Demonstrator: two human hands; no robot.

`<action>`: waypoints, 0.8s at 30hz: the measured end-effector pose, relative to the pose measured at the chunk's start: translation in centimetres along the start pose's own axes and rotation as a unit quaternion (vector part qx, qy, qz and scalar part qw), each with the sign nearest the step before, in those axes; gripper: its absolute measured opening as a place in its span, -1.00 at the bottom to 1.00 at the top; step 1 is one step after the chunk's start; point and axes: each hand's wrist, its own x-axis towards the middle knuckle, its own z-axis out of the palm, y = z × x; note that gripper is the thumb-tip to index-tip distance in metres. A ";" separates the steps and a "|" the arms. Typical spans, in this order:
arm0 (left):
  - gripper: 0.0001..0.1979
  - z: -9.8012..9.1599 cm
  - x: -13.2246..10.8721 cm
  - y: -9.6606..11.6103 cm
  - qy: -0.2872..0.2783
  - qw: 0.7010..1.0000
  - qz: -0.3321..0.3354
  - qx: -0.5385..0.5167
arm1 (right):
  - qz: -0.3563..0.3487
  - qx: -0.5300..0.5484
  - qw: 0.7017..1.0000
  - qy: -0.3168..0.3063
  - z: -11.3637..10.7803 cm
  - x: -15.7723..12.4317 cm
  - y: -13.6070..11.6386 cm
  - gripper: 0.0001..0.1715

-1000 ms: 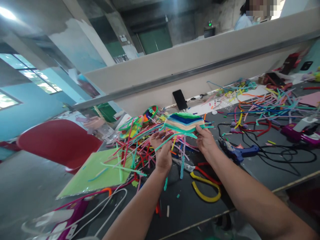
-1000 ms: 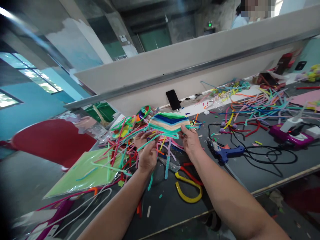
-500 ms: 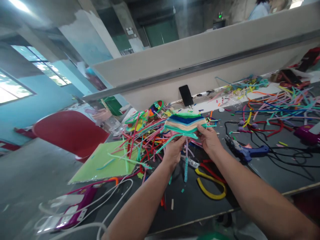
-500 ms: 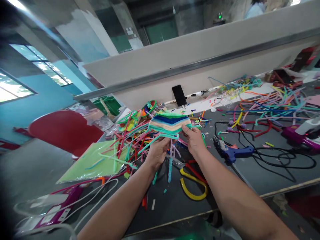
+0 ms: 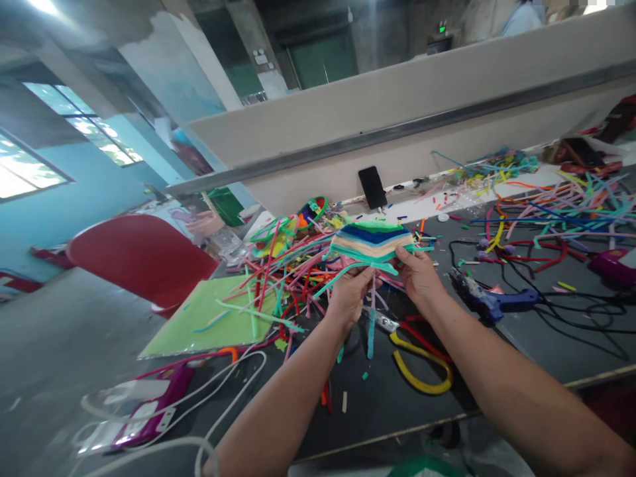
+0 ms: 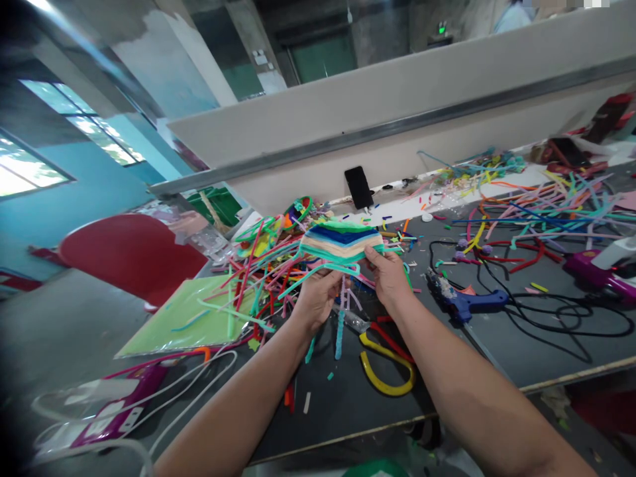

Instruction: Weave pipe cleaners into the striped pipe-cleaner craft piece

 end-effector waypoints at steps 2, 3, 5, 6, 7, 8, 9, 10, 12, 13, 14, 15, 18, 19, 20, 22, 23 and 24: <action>-0.71 0.0 0.0 0.0 0.000 1.000 0.009 0.005 | 0.003 0.002 1.000 -0.001 0.0 0.0 0.1 -0.82; -0.72 0.0 0.0 0.0 0.000 1.000 0.013 0.010 | 0.005 0.002 1.000 -0.001 0.0 0.0 0.1 -0.82; -0.74 -0.1 0.1 0.0 -0.002 1.000 0.014 0.021 | 0.012 -0.002 1.000 0.002 -0.1 0.0 0.1 -0.81; -0.75 -0.1 0.1 -0.1 -0.003 1.000 0.013 0.025 | 0.015 -0.004 1.000 0.005 -0.1 0.0 0.1 -0.81; -0.77 -0.2 0.1 -0.1 -0.004 1.000 0.014 0.028 | 0.019 -0.007 1.000 0.008 -0.2 0.0 0.1 -0.80; -0.78 -0.2 0.1 -0.1 -0.002 0.999 0.015 0.029 | 0.022 -0.009 1.000 0.009 -0.2 0.1 0.1 -0.80; -0.79 -0.2 0.2 -0.2 0.001 0.999 0.017 0.029 | 0.025 -0.009 1.000 0.009 -0.3 0.1 0.2 -0.79; -0.79 -0.3 0.2 -0.2 0.003 0.999 0.019 0.027 | 0.027 -0.007 1.000 0.010 -0.3 0.1 0.2 -0.79; -0.80 -0.3 0.3 -0.3 0.005 1.000 0.024 0.018 | 0.034 0.003 0.999 0.007 -0.2 0.2 0.3 -0.78; -0.80 -0.4 0.3 -0.4 0.004 1.000 0.025 0.013 | 0.039 0.011 0.999 0.001 -0.2 0.1 0.2 -0.78; -0.80 -0.4 0.4 -0.4 0.004 1.000 0.027 0.007 | 0.042 0.021 0.999 -0.009 -0.1 0.0 0.2 -0.78; -0.81 -0.4 0.4 -0.4 0.003 0.999 0.032 0.002 | 0.046 0.032 0.998 -0.025 0.1 -0.1 0.1 -0.77; -0.83 -0.3 0.4 -0.3 0.003 0.998 0.059 -0.012 | 0.060 0.052 0.993 -0.085 0.5 -0.6 0.0 -0.74; -0.85 -0.2 0.3 -0.2 0.001 0.997 0.069 -0.015 | 0.072 0.050 0.991 -0.101 0.6 -0.8 0.0 -0.72; -0.86 -0.1 0.3 -0.2 -0.002 0.997 0.076 -0.019 | 0.088 0.044 0.989 -0.113 0.7 -1.0 0.0 -0.69; -0.85 0.1 0.2 -0.1 -0.005 0.996 0.085 -0.025 | 0.118 0.022 0.984 -0.130 0.9 -1.3 0.3 -0.64; -0.83 0.2 0.1 -0.1 -0.006 0.996 0.087 -0.027 | 0.125 0.010 0.983 -0.136 0.9 -1.4 0.4 -0.63; -0.81 0.3 0.0 -0.1 -0.005 0.996 0.087 -0.026 | 0.125 0.000 0.982 -0.139 1.0 -1.5 0.6 -0.62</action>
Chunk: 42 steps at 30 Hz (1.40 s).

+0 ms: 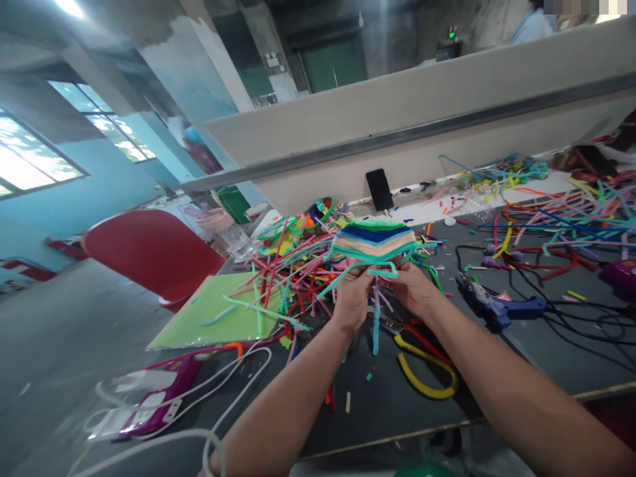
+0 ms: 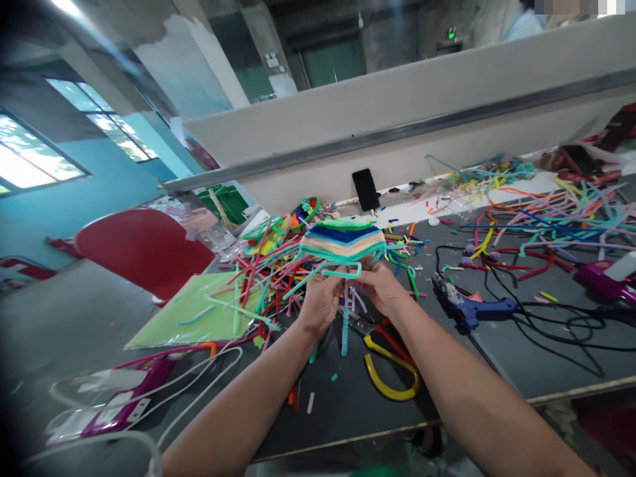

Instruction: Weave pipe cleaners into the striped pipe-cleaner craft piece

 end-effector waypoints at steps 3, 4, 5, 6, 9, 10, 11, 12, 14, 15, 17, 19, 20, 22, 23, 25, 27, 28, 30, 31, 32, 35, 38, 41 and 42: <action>-0.80 0.1 -0.2 -0.2 0.004 1.000 -0.012 0.005 | -0.027 -0.025 0.999 0.005 0.2 0.0 0.3 -0.67; -0.81 0.1 -0.2 -0.3 0.004 1.000 -0.015 0.007 | -0.038 -0.029 0.999 0.012 0.2 0.0 0.4 -0.70; -0.82 0.0 -0.2 -0.3 0.005 1.000 -0.016 0.008 | -0.048 -0.030 0.998 0.020 0.3 0.0 0.4 -0.72; -0.83 0.0 -0.2 -0.4 0.006 1.000 -0.018 0.010 | -0.056 -0.030 0.998 0.030 0.3 0.0 0.4 -0.73; -0.83 -0.2 -0.2 -0.6 0.010 1.000 -0.022 0.018 | -0.074 -0.016 0.995 0.061 0.4 -0.1 0.4 -0.71; -0.82 -0.2 -0.2 -0.7 0.011 0.999 -0.026 0.019 | -0.079 -0.011 0.995 0.066 0.4 -0.1 0.4 -0.70; -0.81 -0.2 -0.2 -0.8 0.012 0.999 -0.029 0.021 | -0.082 -0.008 0.994 0.067 0.5 -0.1 0.4 -0.68; -0.80 -0.2 -0.2 -0.8 0.013 0.999 -0.031 0.022 | -0.087 -0.008 0.994 0.065 0.5 -0.1 0.4 -0.67; -0.78 -0.2 -0.3 -0.8 0.019 0.999 -0.027 0.019 | -0.101 -0.008 0.993 0.058 0.6 -0.2 0.3 -0.66; -0.78 -0.1 -0.4 -0.7 0.023 0.999 -0.019 0.013 | -0.110 -0.010 0.992 0.056 0.7 -0.2 0.2 -0.66; -0.80 0.0 -0.4 -0.5 0.036 0.999 -0.001 0.001 | -0.126 -0.014 0.990 0.063 0.8 -0.2 0.1 -0.66; -0.82 0.2 -0.4 -0.4 0.049 0.999 0.001 -0.006 | -0.135 -0.023 0.988 0.073 0.9 -0.2 0.1 -0.66; -0.82 0.2 -0.4 -0.3 0.055 0.998 -0.004 -0.007 | -0.138 -0.027 0.987 0.076 0.9 -0.2 0.0 -0.67; -0.81 0.3 -0.4 -0.3 0.065 0.998 -0.011 -0.012 | -0.143 -0.028 0.986 0.075 0.9 -0.2 0.1 -0.68; -0.81 0.3 -0.4 -0.3 0.066 0.998 -0.011 -0.014 | -0.144 -0.027 0.987 0.072 0.8 -0.2 0.1 -0.69; -0.81 0.2 -0.3 -0.4 0.064 0.998 -0.010 -0.015 | -0.140 -0.027 0.987 0.069 0.8 -0.2 0.1 -0.69; -0.81 0.2 -0.2 -0.4 0.053 0.998 -0.012 -0.017 | -0.131 -0.034 0.988 0.071 0.7 -0.2 0.2 -0.67; -0.80 0.2 -0.2 -0.3 0.045 0.999 -0.014 -0.020 | -0.128 -0.038 0.988 0.073 0.7 -0.2 0.2 -0.67; -0.80 0.3 -0.2 -0.3 0.031 0.999 -0.012 -0.026 | -0.128 -0.043 0.988 0.077 0.6 -0.1 0.3 -0.65; -0.81 0.3 -0.2 -0.2 0.026 0.999 -0.010 -0.029 | -0.130 -0.044 0.987 0.077 0.6 -0.1 0.3 -0.64; -0.82 0.3 -0.2 -0.2 0.024 0.999 -0.007 -0.032 | -0.134 -0.047 0.987 0.077 0.5 -0.1 0.3 -0.63; -0.84 0.4 -0.2 -0.3 0.033 0.998 -0.002 -0.049 | -0.145 -0.057 0.985 0.078 0.3 0.1 0.5 -0.61; -0.84 0.3 -0.1 -0.5 0.055 0.997 0.002 -0.049 | -0.153 -0.070 0.982 0.085 0.0 0.2 0.6 -0.66; -0.78 0.1 0.0 -0.8 0.069 0.997 0.010 -0.046 | -0.148 -0.086 0.981 0.086 -0.2 0.2 0.6 -0.72; -0.77 0.1 0.0 -0.8 0.070 0.996 0.014 -0.048 | -0.148 -0.088 0.982 0.084 -0.2 0.2 0.6 -0.72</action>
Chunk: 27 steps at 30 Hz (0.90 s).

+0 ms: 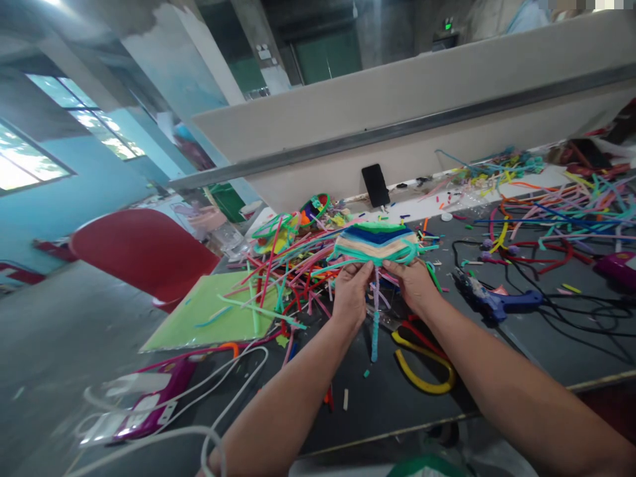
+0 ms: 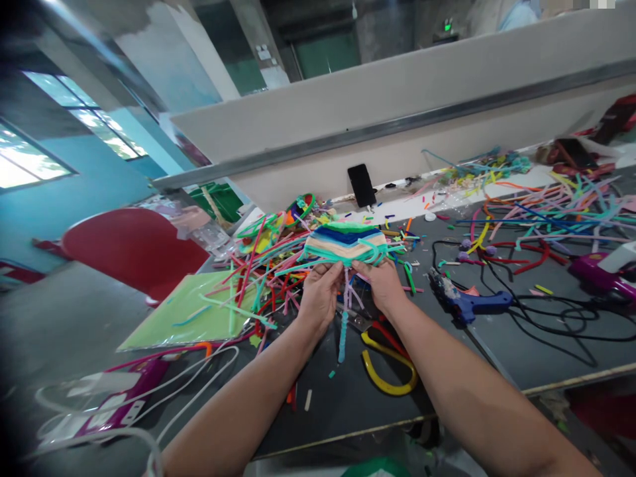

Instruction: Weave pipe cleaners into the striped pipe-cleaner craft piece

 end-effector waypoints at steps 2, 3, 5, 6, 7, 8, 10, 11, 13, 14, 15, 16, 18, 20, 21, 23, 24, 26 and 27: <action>-0.76 -0.1 0.0 0.0 0.003 1.000 0.003 -0.003 | -0.002 0.003 1.000 -0.003 0.0 0.0 0.0 -0.73; -0.76 -0.1 0.1 0.0 0.004 1.000 0.001 0.000 | -0.002 0.005 1.000 -0.003 0.0 0.0 -0.1 -0.74; -0.76 -0.2 0.1 0.0 0.009 1.000 -0.006 0.008 | 0.003 0.006 1.000 0.002 0.0 0.0 0.0 -0.74; -0.76 -0.2 0.1 0.1 0.012 1.000 -0.010 0.010 | 0.006 0.004 1.000 0.003 0.0 0.1 0.0 -0.74; -0.76 -0.2 0.1 0.2 0.015 1.000 -0.013 0.012 | 0.008 0.000 1.000 0.003 0.0 0.1 0.0 -0.73; -0.76 -0.3 0.2 0.2 0.015 1.000 -0.018 0.014 | 0.010 -0.004 1.000 0.003 -0.1 0.1 0.0 -0.73; -0.77 -0.5 0.3 0.4 0.000 0.999 -0.031 0.018 | 0.009 -0.009 1.000 0.003 -0.1 0.1 0.0 -0.72; -0.79 -0.6 0.4 0.5 -0.013 0.999 -0.042 0.022 | 0.007 -0.010 1.000 0.004 -0.2 0.1 0.0 -0.72; -0.81 -0.9 0.6 0.7 -0.042 0.996 -0.072 0.034 | 0.001 -0.012 1.000 0.008 -0.2 0.1 0.0 -0.71; -0.81 -1.1 0.7 0.8 -0.054 0.994 -0.090 0.042 | -0.004 -0.012 1.000 0.010 -0.2 0.2 0.0 -0.71; -0.80 -1.3 0.7 0.9 -0.063 0.991 -0.106 0.051 | -0.010 -0.012 1.000 0.010 -0.3 0.2 0.0 -0.71; -0.78 -1.4 0.7 0.9 -0.072 0.988 -0.120 0.061 | -0.017 -0.009 1.000 0.010 -0.3 0.2 0.0 -0.71; -0.74 -1.5 0.7 1.0 -0.086 0.984 -0.138 0.077 | -0.029 -0.002 1.000 0.005 -0.3 0.3 0.0 -0.72; -0.71 -1.4 0.6 1.1 -0.090 0.981 -0.148 0.083 | -0.032 0.001 0.999 -0.002 -0.3 0.3 0.0 -0.70; -0.71 -1.3 0.6 1.2 -0.089 0.981 -0.151 0.082 | -0.031 0.001 1.000 -0.005 -0.3 0.2 0.0 -0.70; -0.72 -1.1 0.5 1.2 -0.082 0.982 -0.155 0.074 | -0.025 -0.001 1.000 -0.011 -0.3 0.2 0.0 -0.69; -0.72 -1.0 0.5 1.2 -0.078 0.982 -0.155 0.070 | -0.022 -0.002 1.000 -0.013 -0.3 0.2 -0.1 -0.68; -0.73 -0.9 0.5 1.2 -0.073 0.983 -0.154 0.065 | -0.018 -0.006 1.000 -0.015 -0.2 0.1 -0.1 -0.67; -0.72 -0.9 0.5 1.1 -0.070 0.984 -0.153 0.064 | -0.019 -0.007 1.000 -0.017 -0.2 0.2 -0.1 -0.65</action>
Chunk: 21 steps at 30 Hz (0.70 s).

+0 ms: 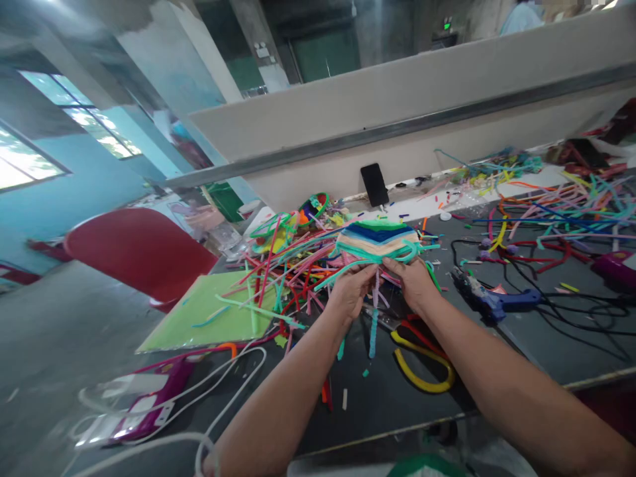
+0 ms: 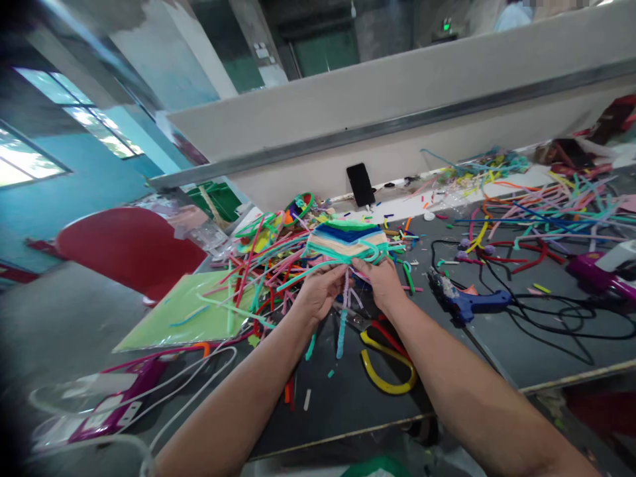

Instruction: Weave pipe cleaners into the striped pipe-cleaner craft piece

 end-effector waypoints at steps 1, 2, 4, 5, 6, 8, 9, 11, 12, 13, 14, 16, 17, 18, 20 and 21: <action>-0.71 0.0 0.0 0.0 0.005 1.000 0.002 -0.002 | -0.001 -0.001 1.000 -0.002 0.0 0.0 0.0 -0.63; -0.70 0.0 0.0 -0.1 0.009 1.000 0.005 -0.003 | -0.002 -0.002 1.000 -0.004 0.0 0.1 0.1 -0.61; -0.69 0.0 0.0 -0.1 0.015 1.000 0.008 -0.001 | -0.004 -0.002 1.000 -0.008 -0.1 0.2 0.2 -0.59; -0.68 0.1 0.0 -0.1 0.014 1.000 0.011 0.002 | -0.003 -0.002 1.000 -0.010 -0.1 0.2 0.3 -0.59; -0.69 0.1 0.0 -0.1 0.012 1.000 0.016 0.004 | -0.001 -0.001 1.000 -0.012 -0.2 0.2 0.4 -0.59; -0.70 0.2 0.0 -0.2 0.004 0.999 0.034 0.006 | 0.002 0.003 1.000 -0.017 -0.3 0.2 0.5 -0.61; -0.72 0.3 -0.1 -0.2 0.000 0.999 0.044 0.008 | 0.003 0.004 1.000 -0.018 -0.3 0.2 0.5 -0.63; -0.75 0.4 -0.1 -0.2 -0.001 0.998 0.060 0.013 | 0.005 -0.003 1.000 -0.015 -0.4 0.2 0.6 -0.64; -0.75 0.5 -0.1 -0.3 0.003 0.998 0.062 0.017 | 0.008 -0.008 1.000 -0.012 -0.4 0.2 0.6 -0.65; -0.75 0.5 -0.2 -0.3 0.007 0.998 0.060 0.021 | 0.010 -0.012 1.000 -0.008 -0.4 0.1 0.7 -0.64; -0.75 0.5 -0.2 -0.3 0.011 0.998 0.056 0.024 | 0.013 -0.014 1.000 -0.006 -0.4 0.1 0.7 -0.64; -0.75 0.4 -0.1 -0.4 0.011 0.998 0.052 0.021 | 0.015 -0.014 1.000 -0.005 -0.4 0.2 0.7 -0.63; -0.75 0.4 -0.1 -0.4 0.009 0.998 0.052 0.017 | 0.016 -0.012 1.000 -0.005 -0.4 0.2 0.6 -0.63; -0.75 0.4 -0.1 -0.5 0.009 0.999 0.052 0.012 | 0.019 -0.011 1.000 -0.006 -0.4 0.2 0.6 -0.63; -0.74 0.4 0.0 -0.5 0.016 0.999 0.051 0.009 | 0.024 -0.005 1.000 -0.006 -0.3 0.2 0.5 -0.65; -0.74 0.4 0.0 -0.5 0.022 0.998 0.052 0.010 | 0.026 0.000 1.000 -0.008 -0.3 0.2 0.5 -0.65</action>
